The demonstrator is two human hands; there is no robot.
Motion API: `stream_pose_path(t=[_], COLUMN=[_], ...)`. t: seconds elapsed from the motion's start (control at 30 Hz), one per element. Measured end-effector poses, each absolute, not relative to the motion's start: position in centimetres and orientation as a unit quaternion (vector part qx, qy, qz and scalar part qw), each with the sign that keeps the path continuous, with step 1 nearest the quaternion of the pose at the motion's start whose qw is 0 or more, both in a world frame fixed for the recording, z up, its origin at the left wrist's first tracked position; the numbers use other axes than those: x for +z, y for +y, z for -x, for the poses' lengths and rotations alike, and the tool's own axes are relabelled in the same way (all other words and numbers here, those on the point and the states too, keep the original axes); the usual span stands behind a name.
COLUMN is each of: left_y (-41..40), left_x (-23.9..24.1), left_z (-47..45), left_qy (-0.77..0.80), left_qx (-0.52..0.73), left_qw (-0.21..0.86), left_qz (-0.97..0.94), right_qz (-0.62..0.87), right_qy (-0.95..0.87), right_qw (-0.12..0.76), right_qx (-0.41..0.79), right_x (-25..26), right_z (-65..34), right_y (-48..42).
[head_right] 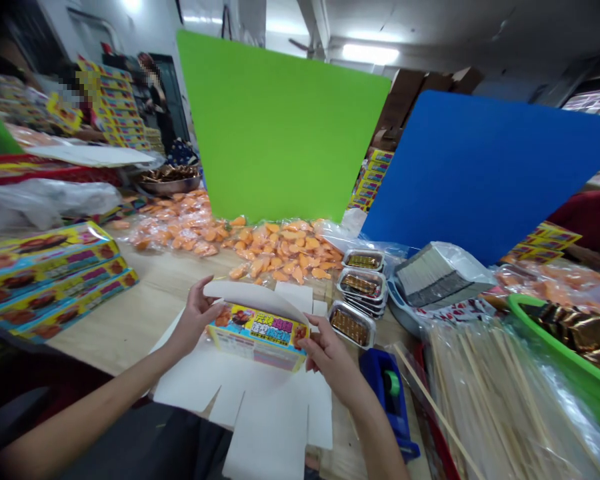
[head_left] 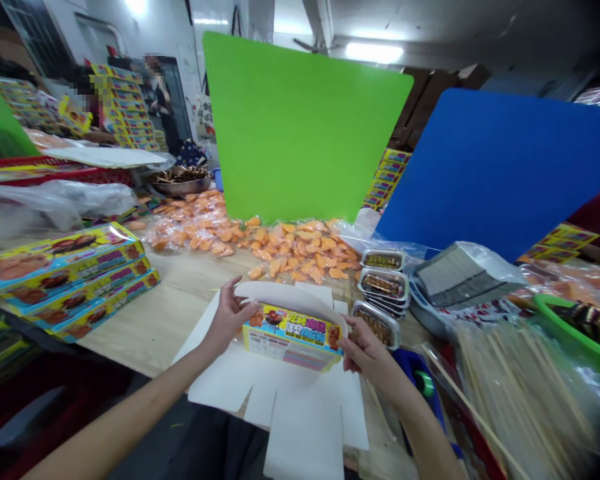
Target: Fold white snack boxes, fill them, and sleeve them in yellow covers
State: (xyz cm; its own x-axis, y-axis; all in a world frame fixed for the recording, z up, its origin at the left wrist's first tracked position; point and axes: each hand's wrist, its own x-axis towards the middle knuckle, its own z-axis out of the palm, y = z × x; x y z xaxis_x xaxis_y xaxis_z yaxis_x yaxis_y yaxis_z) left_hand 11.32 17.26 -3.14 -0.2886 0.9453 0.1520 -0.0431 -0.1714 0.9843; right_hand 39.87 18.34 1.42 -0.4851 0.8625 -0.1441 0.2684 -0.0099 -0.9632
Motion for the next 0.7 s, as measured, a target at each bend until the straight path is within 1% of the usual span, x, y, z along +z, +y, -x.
stream_pose_path(t=[0.03, 0.1, 0.17, 0.23, 0.3, 0.37, 0.53, 0.7], left_y=[17.2, 17.2, 17.2, 17.3, 17.4, 17.4, 16.7, 15.7], left_x=[-2.8, -1.4, 0.6, 2.8, 4.3, 5.0, 4.4, 3.6], left_z=[-11.0, -10.0, -8.9, -8.3, -8.4, -9.0, -10.4, -10.5], left_qy=[0.523, 0.562, 0.590, 0.605, 0.621, 0.637, 0.680, 0.663], left_qx=[0.611, 0.533, 0.407, 0.281, 0.191, 0.145, 0.084, 0.041], left_qw=[0.351, 0.240, 0.129, 0.067, 0.052, 0.050, 0.019, 0.019], left_qz=[-0.480, -0.585, -0.685, -0.742, -0.758, -0.756, -0.728, -0.747], right_qz=[0.434, 0.435, 0.435, 0.437, 0.438, 0.438, 0.432, 0.426], right_qy=[-0.655, -0.656, -0.654, -0.651, -0.648, -0.645, -0.646, -0.642], right_qw=[0.265, 0.268, 0.265, 0.260, 0.259, 0.261, 0.264, 0.267], right_qx=[0.559, 0.555, 0.560, 0.563, 0.566, 0.569, 0.571, 0.579], right_x=[1.4, 1.3, 1.4, 1.4, 1.3, 1.3, 1.3, 1.1], right_z=[-39.8, -39.7, -39.5, -39.4, -39.3, -39.3, -39.4, -39.5], right_y=[18.4, 18.7, 19.0, 19.3, 19.6, 19.7, 19.6, 19.6])
